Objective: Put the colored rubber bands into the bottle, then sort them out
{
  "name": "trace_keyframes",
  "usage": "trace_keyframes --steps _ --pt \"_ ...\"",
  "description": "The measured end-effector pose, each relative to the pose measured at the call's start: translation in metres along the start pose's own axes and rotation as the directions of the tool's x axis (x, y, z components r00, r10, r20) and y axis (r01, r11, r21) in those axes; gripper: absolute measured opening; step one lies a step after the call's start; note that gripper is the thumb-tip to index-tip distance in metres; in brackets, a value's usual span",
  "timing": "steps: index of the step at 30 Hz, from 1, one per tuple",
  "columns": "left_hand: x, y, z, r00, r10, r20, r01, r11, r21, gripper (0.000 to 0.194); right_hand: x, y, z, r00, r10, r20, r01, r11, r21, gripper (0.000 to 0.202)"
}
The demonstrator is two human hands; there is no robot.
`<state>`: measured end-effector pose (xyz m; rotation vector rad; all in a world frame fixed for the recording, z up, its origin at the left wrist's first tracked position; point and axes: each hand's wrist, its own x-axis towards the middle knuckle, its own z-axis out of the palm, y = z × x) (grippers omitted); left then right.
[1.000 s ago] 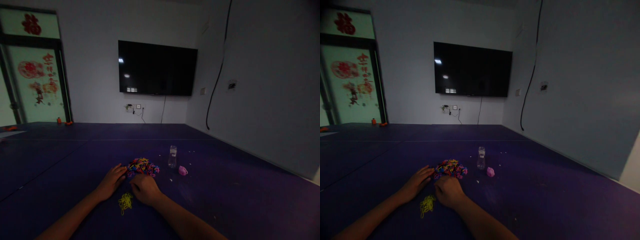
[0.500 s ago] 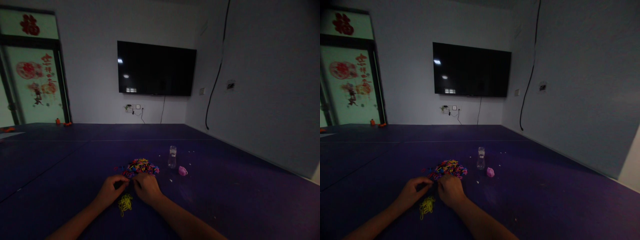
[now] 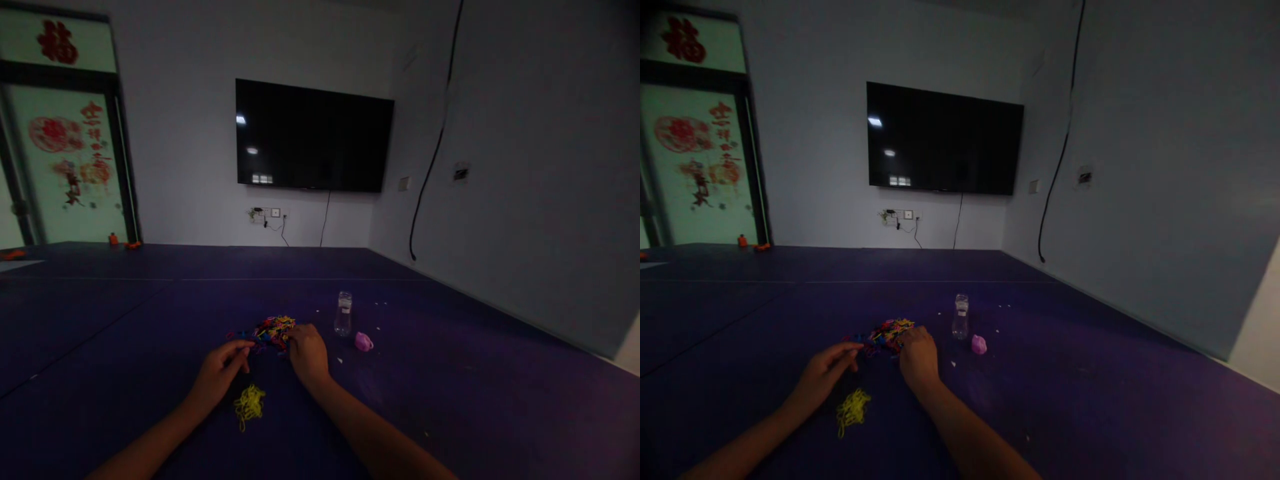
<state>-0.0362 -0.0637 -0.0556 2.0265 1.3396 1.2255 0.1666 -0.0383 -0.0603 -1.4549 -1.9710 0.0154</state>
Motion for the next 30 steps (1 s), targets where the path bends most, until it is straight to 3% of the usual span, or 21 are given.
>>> trace_keyframes --steps 5,9,12,19,30 --pt "0.017 -0.01 0.006 0.973 0.211 -0.09 -0.19 0.961 0.203 0.03 0.002 -0.001 -0.004 0.982 -0.137 0.132 0.145 0.988 -0.053 0.036" --pt "0.032 -0.02 0.017 0.931 0.362 0.049 -0.354 0.863 0.36 0.026 0.003 0.003 0.002 0.986 -0.102 0.132 0.113 0.991 -0.077 0.035" --pt "0.036 -0.026 0.024 0.931 0.339 0.133 -0.361 0.814 0.456 0.032 0.004 0.007 0.006 0.988 -0.079 0.129 0.087 0.994 -0.061 0.037" --pt "0.032 -0.031 0.021 0.945 0.256 0.204 -0.326 0.794 0.514 0.033 0.005 0.01 0.01 0.982 -0.112 0.155 0.121 0.991 -0.049 0.036" --pt "0.033 -0.036 0.024 0.941 0.291 0.17 -0.337 0.789 0.514 0.033 0.004 0.012 0.012 0.98 -0.101 0.169 0.125 0.983 -0.138 0.034"
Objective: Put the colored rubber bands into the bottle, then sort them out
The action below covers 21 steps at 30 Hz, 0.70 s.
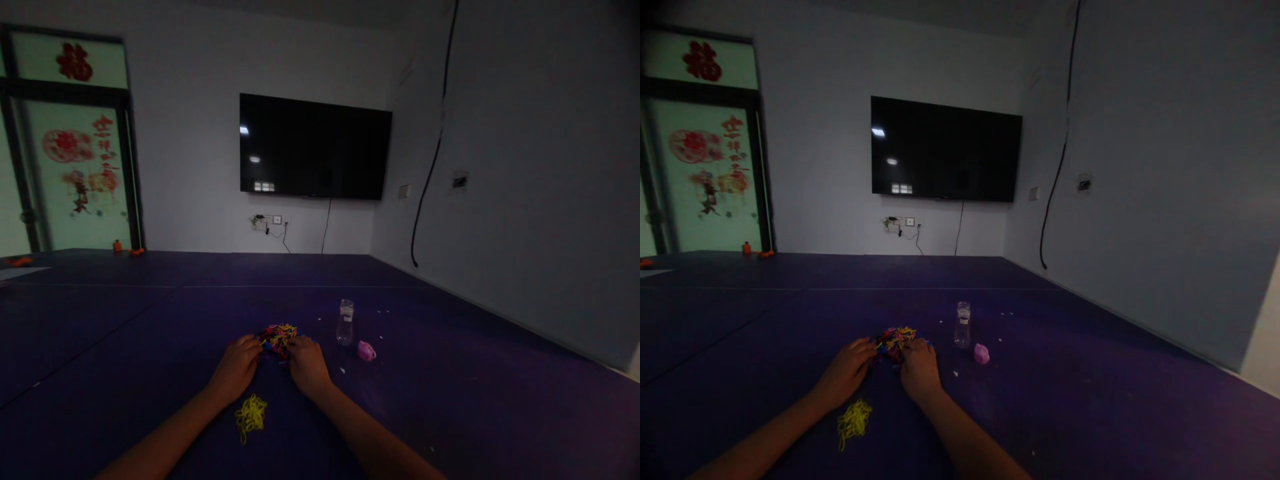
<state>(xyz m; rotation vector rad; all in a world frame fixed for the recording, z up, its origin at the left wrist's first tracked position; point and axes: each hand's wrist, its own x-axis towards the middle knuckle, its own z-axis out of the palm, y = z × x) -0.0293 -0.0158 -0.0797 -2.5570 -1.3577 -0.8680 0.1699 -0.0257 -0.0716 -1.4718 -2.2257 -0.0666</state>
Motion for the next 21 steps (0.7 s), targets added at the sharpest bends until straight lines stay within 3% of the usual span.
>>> trace_keyframes --steps 10,21 --pt "0.0021 0.0009 -0.0019 1.0 -0.003 0.012 0.003 1.0 -0.002 0.036 -0.0021 -0.0023 -0.0018 0.999 -0.043 -0.01 0.044 0.998 0.043 0.039" --pt "0.0019 0.0026 -0.0037 0.998 -0.024 -0.061 0.021 0.998 -0.055 0.033 -0.0011 -0.0024 -0.0012 0.998 -0.062 0.021 0.061 0.998 0.035 0.038"
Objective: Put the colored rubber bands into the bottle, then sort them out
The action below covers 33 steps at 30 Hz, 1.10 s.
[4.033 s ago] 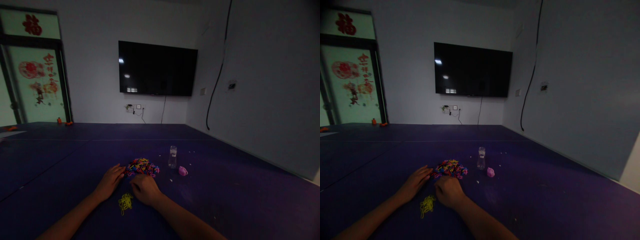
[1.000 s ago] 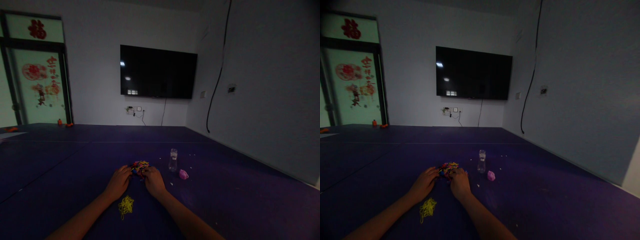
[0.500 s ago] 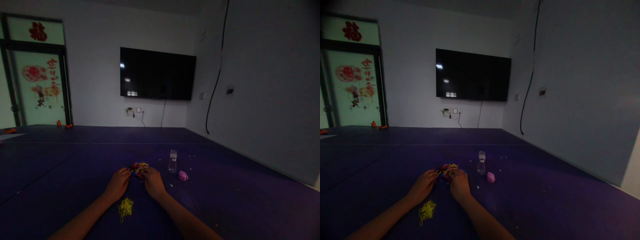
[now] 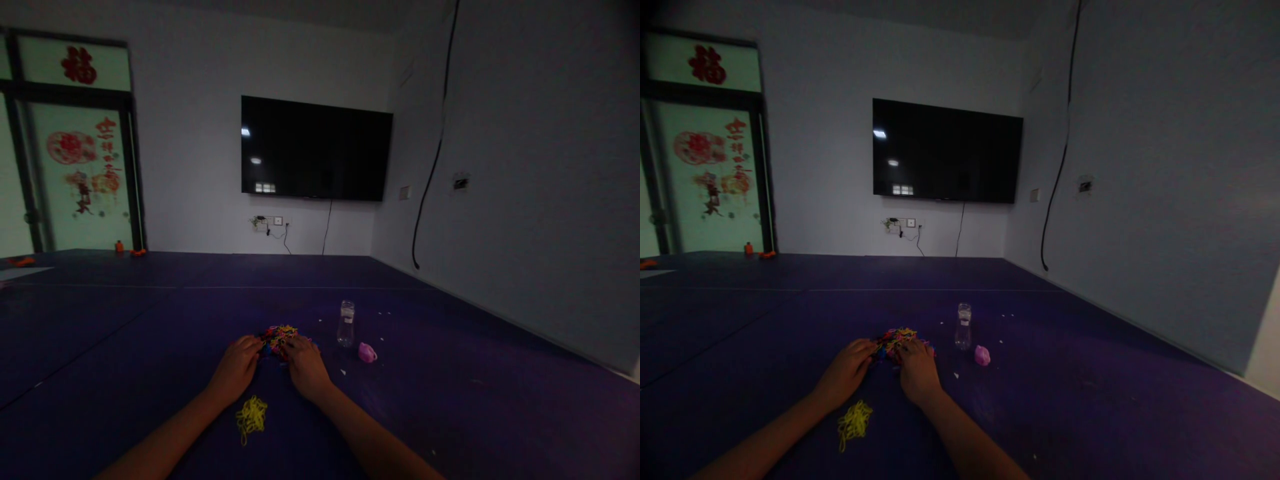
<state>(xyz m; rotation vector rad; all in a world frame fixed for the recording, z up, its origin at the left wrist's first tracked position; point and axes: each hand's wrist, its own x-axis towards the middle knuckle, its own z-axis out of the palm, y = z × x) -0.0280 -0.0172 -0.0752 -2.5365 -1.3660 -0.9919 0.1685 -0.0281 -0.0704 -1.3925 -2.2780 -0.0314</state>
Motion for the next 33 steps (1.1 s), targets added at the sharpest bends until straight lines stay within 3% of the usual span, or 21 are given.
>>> trace_keyframes --steps 11,20,24,33 --pt "-0.003 -0.002 0.003 0.999 0.01 0.041 -0.011 0.999 0.033 0.032 0.001 0.001 0.001 0.989 0.079 -0.123 -0.065 0.992 0.112 0.037" --pt "-0.002 -0.011 0.009 0.993 -0.018 0.115 0.016 1.0 0.019 0.036 0.002 0.002 0.003 0.986 0.101 -0.132 -0.085 0.989 0.123 0.04" --pt "-0.001 -0.012 0.009 0.997 -0.03 0.069 0.035 0.996 -0.077 0.037 0.002 0.003 0.005 0.987 0.096 -0.128 -0.081 0.99 0.118 0.04" --pt "0.005 -0.017 0.002 0.981 -0.195 0.001 0.182 0.914 -0.362 0.033 0.003 0.001 0.003 0.986 0.098 -0.133 -0.082 0.99 0.115 0.041"
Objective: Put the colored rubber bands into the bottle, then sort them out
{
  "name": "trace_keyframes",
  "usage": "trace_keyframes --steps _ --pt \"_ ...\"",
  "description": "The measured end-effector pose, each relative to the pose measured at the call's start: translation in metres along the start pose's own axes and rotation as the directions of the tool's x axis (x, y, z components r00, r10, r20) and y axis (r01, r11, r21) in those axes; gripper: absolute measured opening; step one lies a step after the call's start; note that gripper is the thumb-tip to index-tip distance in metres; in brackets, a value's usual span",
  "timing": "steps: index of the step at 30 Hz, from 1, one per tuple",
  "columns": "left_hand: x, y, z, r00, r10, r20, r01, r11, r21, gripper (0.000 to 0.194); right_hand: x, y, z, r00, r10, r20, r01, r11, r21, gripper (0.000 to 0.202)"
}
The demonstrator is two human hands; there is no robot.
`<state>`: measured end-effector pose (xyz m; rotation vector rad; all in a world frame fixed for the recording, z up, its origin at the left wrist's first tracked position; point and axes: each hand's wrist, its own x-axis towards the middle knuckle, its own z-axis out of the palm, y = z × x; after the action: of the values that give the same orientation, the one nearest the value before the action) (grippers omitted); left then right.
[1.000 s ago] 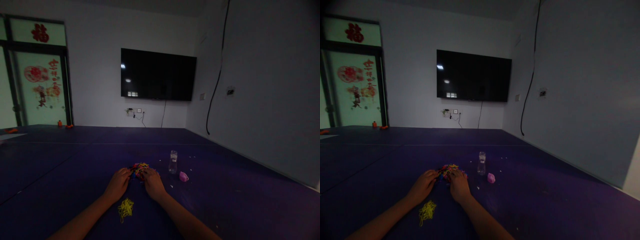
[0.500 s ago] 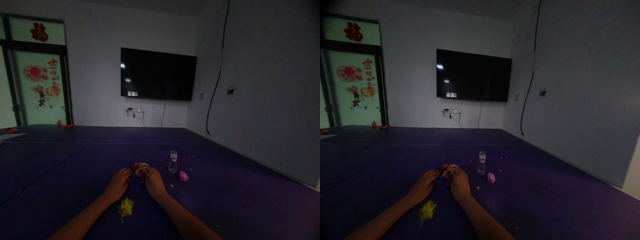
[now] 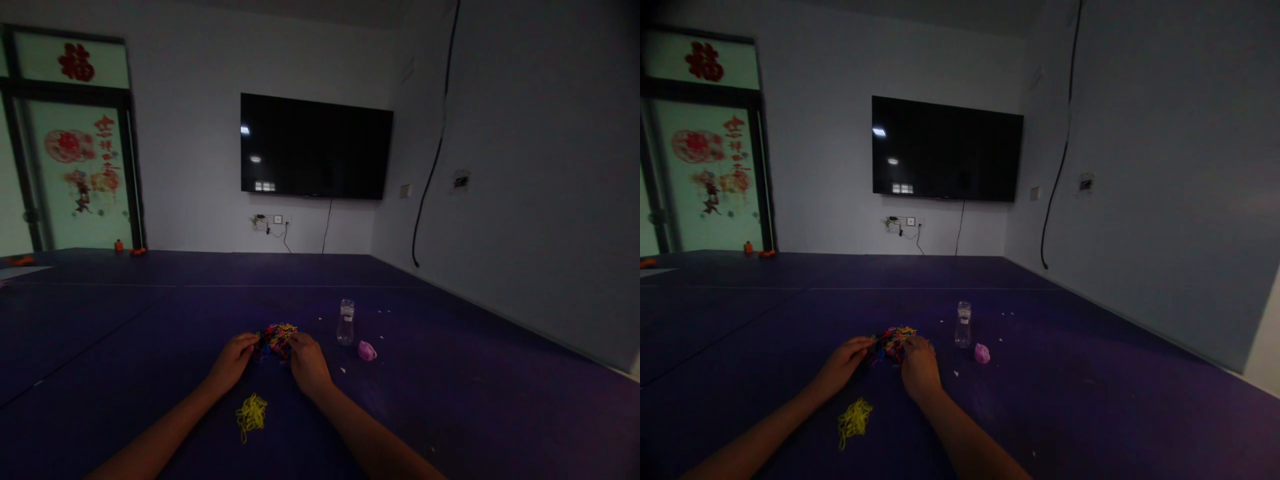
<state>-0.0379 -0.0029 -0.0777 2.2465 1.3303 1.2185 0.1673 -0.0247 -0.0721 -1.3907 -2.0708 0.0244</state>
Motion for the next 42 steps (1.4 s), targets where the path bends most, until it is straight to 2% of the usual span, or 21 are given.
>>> trace_keyframes --steps 7,15,20,28,35,42 --pt "0.004 -0.005 -0.005 0.996 -0.085 0.017 0.086 0.987 -0.135 0.033 0.0 0.0 0.0 1.0 -0.012 0.02 0.012 1.0 0.001 0.037" --pt "0.001 0.001 -0.003 0.996 -0.088 0.029 0.09 0.994 -0.059 0.032 -0.001 -0.004 -0.005 0.999 -0.015 0.052 0.017 0.999 -0.03 0.035" --pt "-0.001 0.009 -0.005 0.998 -0.045 0.049 0.045 0.999 -0.003 0.032 -0.003 -0.007 -0.009 0.998 -0.014 0.064 0.016 0.999 -0.036 0.035" --pt "-0.003 0.01 -0.003 0.998 0.061 0.012 -0.062 0.993 0.096 0.028 -0.002 -0.005 -0.005 0.999 -0.022 0.05 0.024 0.999 -0.042 0.034" --pt "-0.005 0.019 -0.002 0.985 0.118 0.124 -0.145 0.959 0.242 0.022 -0.002 -0.003 -0.003 0.998 -0.031 0.062 0.035 0.998 -0.061 0.032" --pt "-0.007 0.021 -0.002 0.979 0.12 0.165 -0.165 0.942 0.294 0.022 -0.002 -0.004 -0.005 0.997 -0.043 0.058 0.047 0.998 -0.053 0.033"
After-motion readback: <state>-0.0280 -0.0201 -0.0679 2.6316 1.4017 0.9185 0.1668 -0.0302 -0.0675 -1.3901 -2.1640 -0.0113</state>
